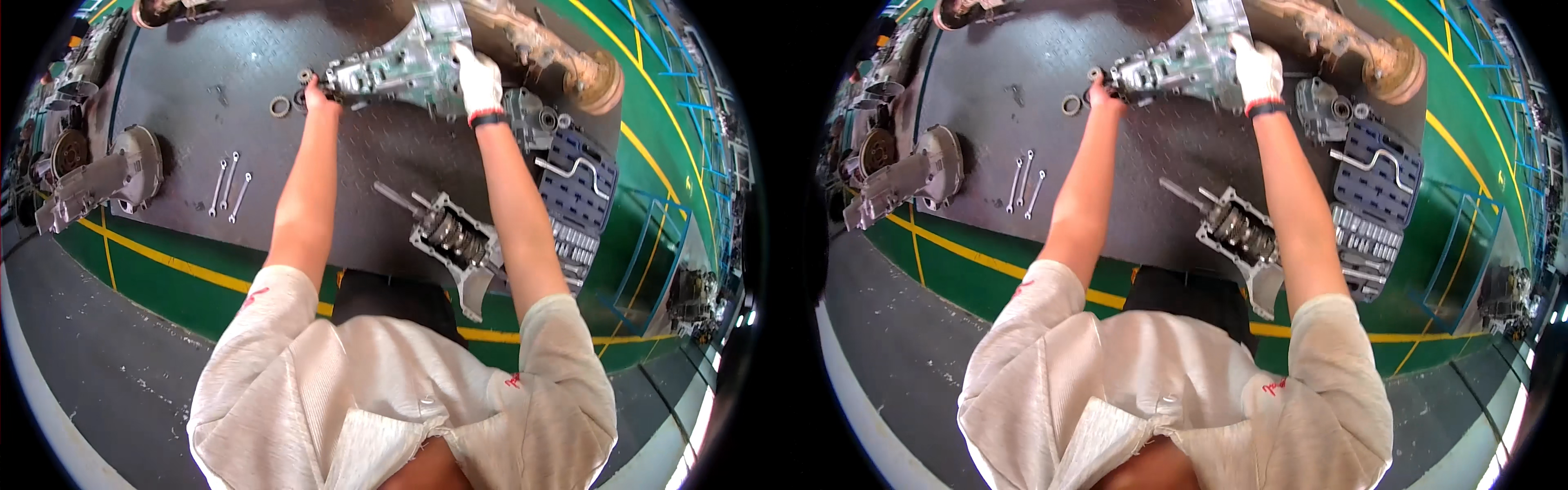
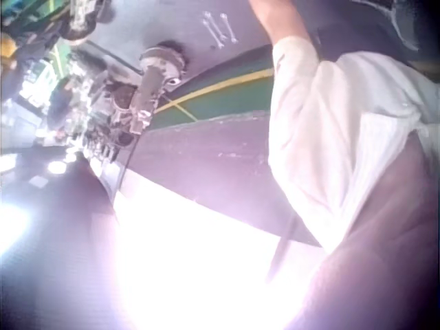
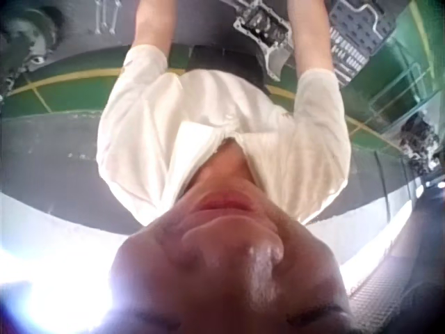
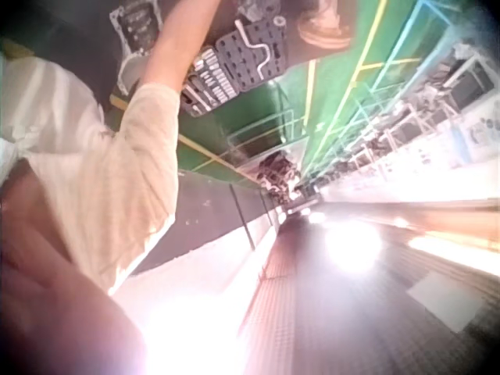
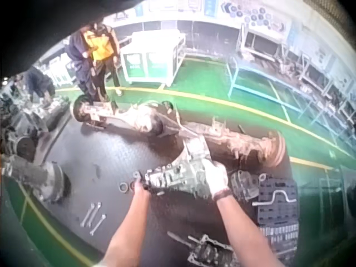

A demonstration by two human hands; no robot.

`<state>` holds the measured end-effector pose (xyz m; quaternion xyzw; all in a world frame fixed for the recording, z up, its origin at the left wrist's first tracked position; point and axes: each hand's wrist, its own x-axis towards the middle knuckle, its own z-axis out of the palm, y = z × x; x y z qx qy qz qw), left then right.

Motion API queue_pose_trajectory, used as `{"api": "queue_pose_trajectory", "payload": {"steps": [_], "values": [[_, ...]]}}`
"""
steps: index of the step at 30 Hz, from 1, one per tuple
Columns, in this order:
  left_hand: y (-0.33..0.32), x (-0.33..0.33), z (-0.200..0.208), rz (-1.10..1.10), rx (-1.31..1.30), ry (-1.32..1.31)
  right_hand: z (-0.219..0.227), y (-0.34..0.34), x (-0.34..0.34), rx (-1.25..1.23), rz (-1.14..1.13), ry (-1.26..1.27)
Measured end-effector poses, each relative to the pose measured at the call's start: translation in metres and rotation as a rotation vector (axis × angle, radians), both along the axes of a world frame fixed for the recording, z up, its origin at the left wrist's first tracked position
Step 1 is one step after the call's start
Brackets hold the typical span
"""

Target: The person assembles a transmission by fitting the gear assembly into the casing, joining housing sections together, tightening bolts using a socket wrench, and installing additional gears by hand.

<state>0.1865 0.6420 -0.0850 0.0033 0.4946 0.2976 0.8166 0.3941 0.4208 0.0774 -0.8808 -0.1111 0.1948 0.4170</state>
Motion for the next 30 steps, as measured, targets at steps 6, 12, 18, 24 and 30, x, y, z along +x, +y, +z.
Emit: {"api": "queue_pose_trajectory", "payload": {"steps": [6,12,18,24,30], "values": [[0.001,0.002,0.019,0.064,0.054,-0.13,0.025,-0.01,-0.015,0.287,-0.234,0.157],[-0.014,-0.003,0.146,-0.065,0.238,-0.135,0.098,-0.057,-0.04,0.725,-0.302,0.177],[-0.118,-0.01,0.288,-0.246,0.507,-0.165,0.184,-0.177,-0.109,0.68,-0.508,0.128],[-0.236,-0.064,0.303,-0.677,0.458,-0.353,0.218,-0.313,-0.207,0.583,-0.866,0.042],[-0.304,-0.114,0.261,-0.753,0.108,-0.187,0.167,-0.393,-0.271,0.533,-1.018,0.211]]}}
